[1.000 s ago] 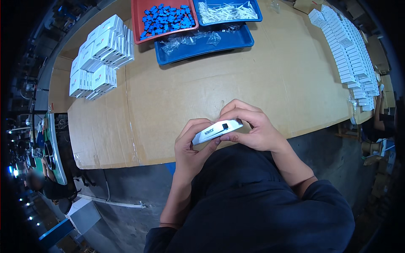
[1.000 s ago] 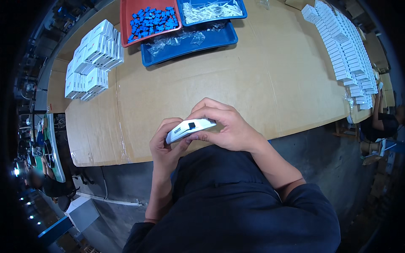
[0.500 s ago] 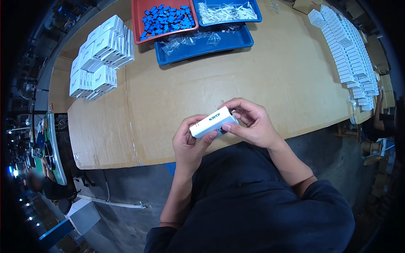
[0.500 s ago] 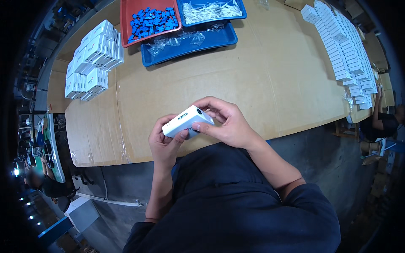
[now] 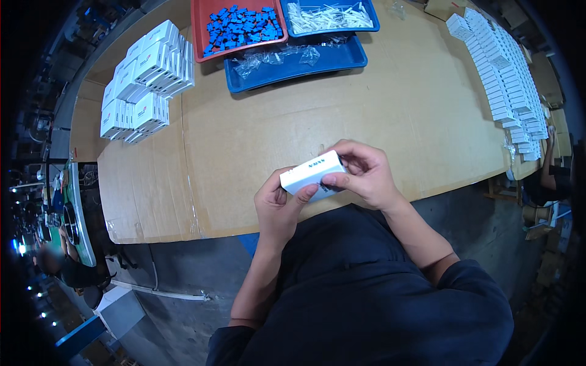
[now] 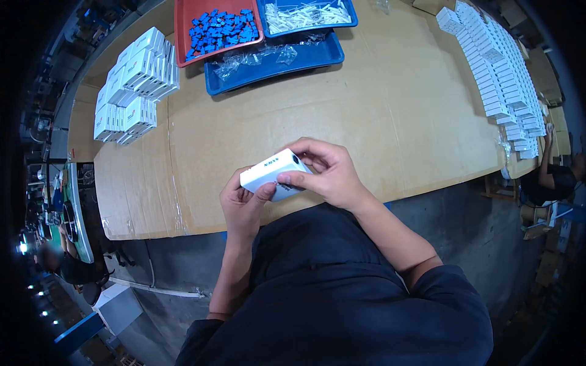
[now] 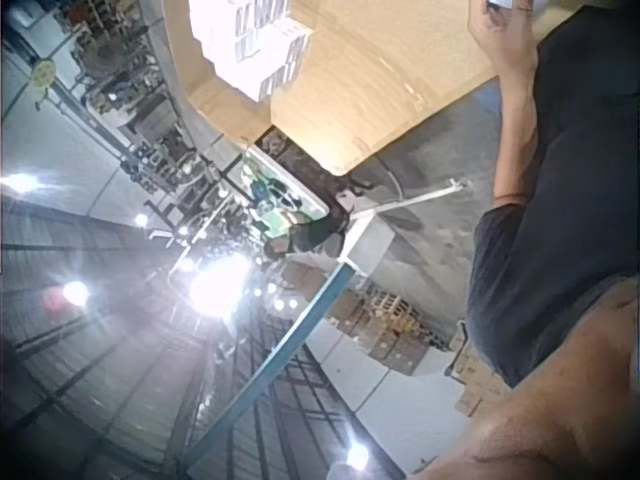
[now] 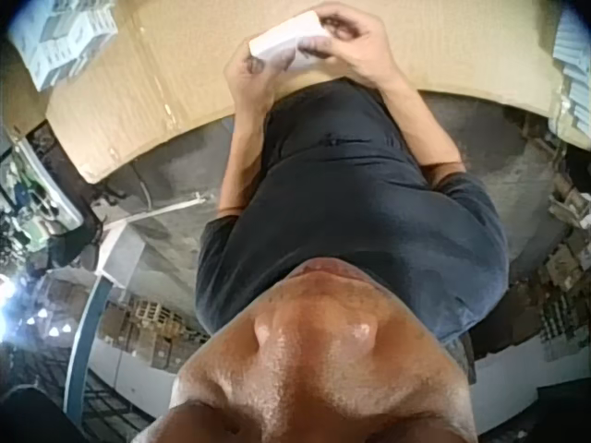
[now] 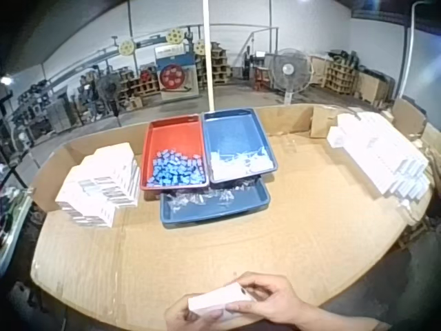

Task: The recorder is packaging small electronic components into boxes and sealing them with stickers.

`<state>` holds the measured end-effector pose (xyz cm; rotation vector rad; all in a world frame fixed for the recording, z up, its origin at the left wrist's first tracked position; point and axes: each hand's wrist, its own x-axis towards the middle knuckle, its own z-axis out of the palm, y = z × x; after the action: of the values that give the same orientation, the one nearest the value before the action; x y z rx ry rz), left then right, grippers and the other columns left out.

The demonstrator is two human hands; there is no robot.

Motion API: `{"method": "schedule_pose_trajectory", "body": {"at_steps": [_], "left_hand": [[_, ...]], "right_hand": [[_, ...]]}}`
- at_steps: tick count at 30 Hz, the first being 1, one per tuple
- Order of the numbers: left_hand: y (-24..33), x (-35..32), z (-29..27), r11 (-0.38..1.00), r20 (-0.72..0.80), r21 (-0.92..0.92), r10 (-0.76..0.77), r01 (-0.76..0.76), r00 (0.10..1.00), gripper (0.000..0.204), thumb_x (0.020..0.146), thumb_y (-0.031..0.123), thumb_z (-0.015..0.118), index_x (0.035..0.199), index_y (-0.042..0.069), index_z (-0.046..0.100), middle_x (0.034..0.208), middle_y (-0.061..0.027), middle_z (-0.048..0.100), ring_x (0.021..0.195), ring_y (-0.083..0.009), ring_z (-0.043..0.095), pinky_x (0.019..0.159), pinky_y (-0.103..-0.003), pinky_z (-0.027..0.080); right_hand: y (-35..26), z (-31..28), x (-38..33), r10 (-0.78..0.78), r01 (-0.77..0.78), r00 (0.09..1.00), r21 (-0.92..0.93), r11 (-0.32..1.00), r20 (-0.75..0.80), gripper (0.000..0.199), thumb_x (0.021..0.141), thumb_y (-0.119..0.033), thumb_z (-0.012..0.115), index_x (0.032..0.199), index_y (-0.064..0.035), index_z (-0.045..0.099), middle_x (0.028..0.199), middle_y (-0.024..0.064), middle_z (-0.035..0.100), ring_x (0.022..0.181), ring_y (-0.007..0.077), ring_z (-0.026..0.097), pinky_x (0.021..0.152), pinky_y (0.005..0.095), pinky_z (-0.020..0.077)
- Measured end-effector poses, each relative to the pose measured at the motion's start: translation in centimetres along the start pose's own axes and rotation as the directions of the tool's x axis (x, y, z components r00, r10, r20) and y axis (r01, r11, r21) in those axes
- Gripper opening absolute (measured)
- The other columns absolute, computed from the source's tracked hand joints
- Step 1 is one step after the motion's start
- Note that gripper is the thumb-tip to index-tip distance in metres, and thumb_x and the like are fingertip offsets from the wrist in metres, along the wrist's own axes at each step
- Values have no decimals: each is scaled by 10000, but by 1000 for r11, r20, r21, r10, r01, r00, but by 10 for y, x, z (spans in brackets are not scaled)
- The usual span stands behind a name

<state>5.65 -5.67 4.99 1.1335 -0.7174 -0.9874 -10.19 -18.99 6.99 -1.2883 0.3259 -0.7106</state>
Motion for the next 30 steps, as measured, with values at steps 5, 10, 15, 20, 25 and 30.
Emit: {"method": "schedule_pose_trajectory", "body": {"at_steps": [5,10,15,20,25,30], "left_hand": [[1,3,14,890,-191,-445,-204,100,960,428,952,20,772,1320,-55,564,1166,-100,692,1116,-159,671,979,-290,540],[16,9,23,992,-243,-99,50,-76,969,410,959,-6,754,1315,-61,558,1176,-97,680,1100,-148,666,981,-282,533],[12,-1,6,999,-101,48,2,3,995,293,947,13,778,1197,-44,637,1115,-59,665,1000,-100,650,879,-235,527],[16,-3,10,982,-83,170,100,-85,991,270,928,83,822,1140,-4,678,1008,-6,670,914,-53,608,789,-207,498],[24,1,19,939,-89,318,168,-132,982,294,918,52,824,1155,-31,671,1054,-37,661,906,-61,610,764,-210,499],[24,1,18,930,-107,346,172,-125,979,248,920,23,805,1126,-45,683,1104,-84,645,938,-110,650,778,-252,535]], "right_hand": [[10,16,4,189,-148,964,217,965,-186,390,897,0,810,1253,36,655,1112,84,710,1068,126,672,944,288,564],[13,8,4,263,-188,952,375,908,-159,333,929,-4,777,1239,30,661,1114,87,726,1046,144,694,938,296,574],[25,-1,-2,216,-179,974,369,912,-61,335,924,6,777,1237,39,662,1127,113,735,1055,164,705,937,311,588],[28,-9,-3,148,-134,989,358,924,-11,357,915,-2,787,1245,44,659,1140,127,734,1070,173,705,946,325,590],[28,-11,1,215,-197,976,492,848,21,381,918,3,782,1273,34,647,1166,119,729,1098,182,701,978,335,577],[29,-9,5,262,-240,964,564,790,43,392,917,-7,786,1278,4,634,1202,103,714,1121,181,689,993,324,556]]}}
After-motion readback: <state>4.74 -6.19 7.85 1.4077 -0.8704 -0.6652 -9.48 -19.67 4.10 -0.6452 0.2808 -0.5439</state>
